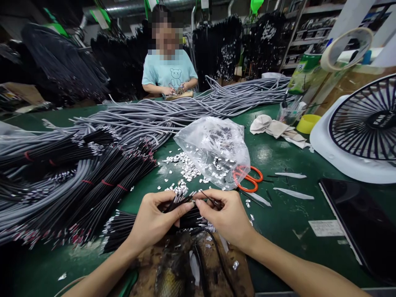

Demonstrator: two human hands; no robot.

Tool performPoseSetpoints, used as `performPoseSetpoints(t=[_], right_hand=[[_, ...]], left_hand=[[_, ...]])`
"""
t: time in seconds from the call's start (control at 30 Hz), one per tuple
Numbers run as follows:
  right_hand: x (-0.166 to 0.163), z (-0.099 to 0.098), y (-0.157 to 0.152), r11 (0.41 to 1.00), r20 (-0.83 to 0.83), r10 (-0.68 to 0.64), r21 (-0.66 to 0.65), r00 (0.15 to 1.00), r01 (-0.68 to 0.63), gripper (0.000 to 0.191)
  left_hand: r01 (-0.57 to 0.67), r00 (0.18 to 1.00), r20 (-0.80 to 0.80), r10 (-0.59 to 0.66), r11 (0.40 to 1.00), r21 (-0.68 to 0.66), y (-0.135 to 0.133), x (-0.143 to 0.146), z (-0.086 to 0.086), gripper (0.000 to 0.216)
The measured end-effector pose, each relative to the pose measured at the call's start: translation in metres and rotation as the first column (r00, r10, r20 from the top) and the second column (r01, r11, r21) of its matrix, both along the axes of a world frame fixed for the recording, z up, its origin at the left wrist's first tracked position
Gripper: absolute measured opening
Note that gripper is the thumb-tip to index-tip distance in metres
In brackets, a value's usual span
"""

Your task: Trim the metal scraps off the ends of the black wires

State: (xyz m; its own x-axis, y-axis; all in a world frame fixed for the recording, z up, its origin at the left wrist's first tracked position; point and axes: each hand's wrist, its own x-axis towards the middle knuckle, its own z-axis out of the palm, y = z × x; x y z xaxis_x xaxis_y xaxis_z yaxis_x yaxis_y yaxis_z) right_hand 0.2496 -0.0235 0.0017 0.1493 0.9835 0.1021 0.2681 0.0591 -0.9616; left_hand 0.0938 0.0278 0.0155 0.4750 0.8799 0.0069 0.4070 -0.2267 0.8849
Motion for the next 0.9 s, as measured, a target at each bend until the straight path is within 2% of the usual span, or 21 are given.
performPoseSetpoints(t=[0.1, 0.23, 0.37, 0.57, 0.73, 0.9], right_hand=[[0.0016, 0.0027, 0.0004, 0.998, 0.1, -0.049, 0.044, 0.994, 0.045, 0.025], [0.0051, 0.0047, 0.0001, 0.988, 0.199, -0.046, 0.151, 0.979, 0.016, 0.027], [0.0062, 0.0048, -0.0004, 0.989, 0.233, 0.017, 0.137, 0.972, -0.05, 0.024], [0.0033, 0.0053, 0.0005, 0.988, 0.216, 0.029, 0.143, 0.976, -0.061, 0.021], [0.0039, 0.0064, 0.0006, 0.987, 0.22, 0.009, 0.157, 0.975, -0.044, 0.019], [0.0068, 0.0064, -0.0007, 0.988, 0.208, -0.013, 0.156, 0.978, -0.02, 0.019]], left_hand=[[-0.024, 0.999, 0.021, 0.024, 0.999, -0.04, -0.0001, 0.0001, 0.0017, 0.033], [-0.101, 0.995, 0.027, 0.1, 0.992, 0.073, 0.0012, -0.001, 0.0007, 0.033], [-0.122, 0.993, 0.014, 0.121, 0.985, 0.121, 0.0021, -0.0026, -0.0002, 0.034], [-0.124, 0.992, 0.019, 0.123, 0.984, 0.132, -0.0004, -0.0011, 0.0022, 0.033], [-0.098, 0.991, 0.092, 0.102, 0.994, -0.042, -0.0017, 0.0002, 0.0056, 0.023], [0.036, 0.987, 0.162, 0.001, 0.973, -0.226, -0.0017, -0.0016, 0.009, 0.021]])
